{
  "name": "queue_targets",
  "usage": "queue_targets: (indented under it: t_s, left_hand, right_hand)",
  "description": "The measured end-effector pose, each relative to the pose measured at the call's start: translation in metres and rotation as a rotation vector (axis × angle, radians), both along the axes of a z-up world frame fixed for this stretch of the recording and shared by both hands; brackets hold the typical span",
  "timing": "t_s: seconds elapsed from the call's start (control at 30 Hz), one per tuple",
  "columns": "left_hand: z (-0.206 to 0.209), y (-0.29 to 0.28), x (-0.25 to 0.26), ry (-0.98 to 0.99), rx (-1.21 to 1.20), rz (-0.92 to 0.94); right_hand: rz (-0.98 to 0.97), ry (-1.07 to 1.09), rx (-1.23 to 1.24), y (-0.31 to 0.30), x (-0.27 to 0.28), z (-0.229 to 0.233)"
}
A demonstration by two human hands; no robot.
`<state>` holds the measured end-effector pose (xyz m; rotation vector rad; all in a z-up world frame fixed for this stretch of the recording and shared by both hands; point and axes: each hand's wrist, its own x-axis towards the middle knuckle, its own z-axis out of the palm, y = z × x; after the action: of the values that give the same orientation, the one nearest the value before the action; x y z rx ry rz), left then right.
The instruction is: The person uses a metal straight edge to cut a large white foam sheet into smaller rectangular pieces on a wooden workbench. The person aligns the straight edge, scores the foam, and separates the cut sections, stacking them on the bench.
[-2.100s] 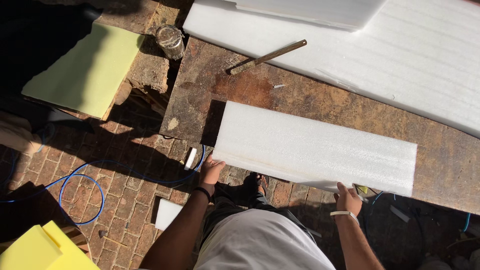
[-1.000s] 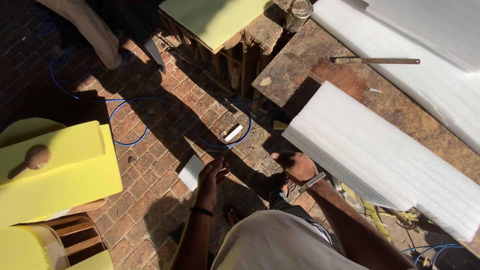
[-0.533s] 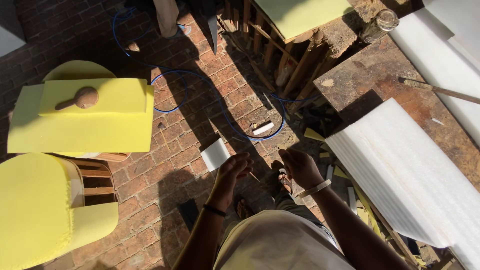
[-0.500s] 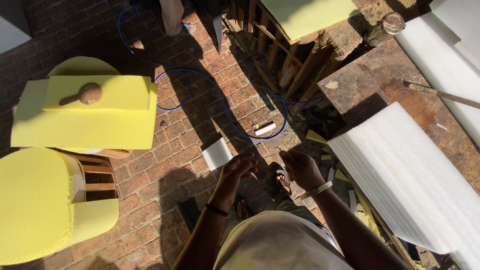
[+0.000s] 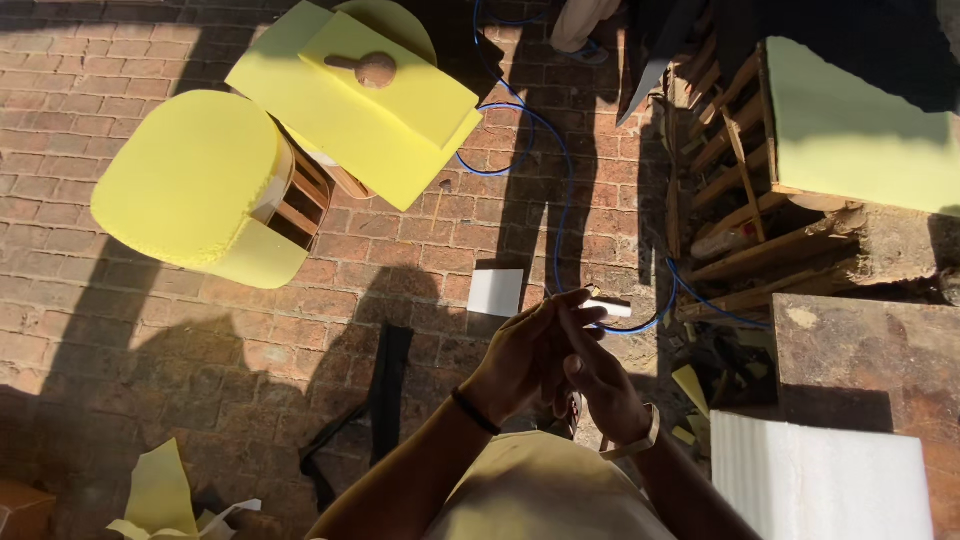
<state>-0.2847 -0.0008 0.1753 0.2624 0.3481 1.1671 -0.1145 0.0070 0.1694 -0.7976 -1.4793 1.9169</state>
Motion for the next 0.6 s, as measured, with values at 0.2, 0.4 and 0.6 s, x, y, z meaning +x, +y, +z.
queue_targets:
  t_s: [0.2,0.4,0.6]
  left_hand:
    - [0.023,-0.02,0.02,-0.063,-0.119,0.216]
    - [0.014,-0.056,0.022,0.074,-0.089,0.532]
    - [-0.017,-0.097,0.009,0.004,-0.284,0.745]
  right_hand:
    - [0.2,0.121,-0.069,0.01,0.004,0.002]
    - [0.452,0.002,-0.014,0.006,-0.011,-0.018]
    - [0.64,-0.094,0.159,-0.015,-0.041,-0.045]
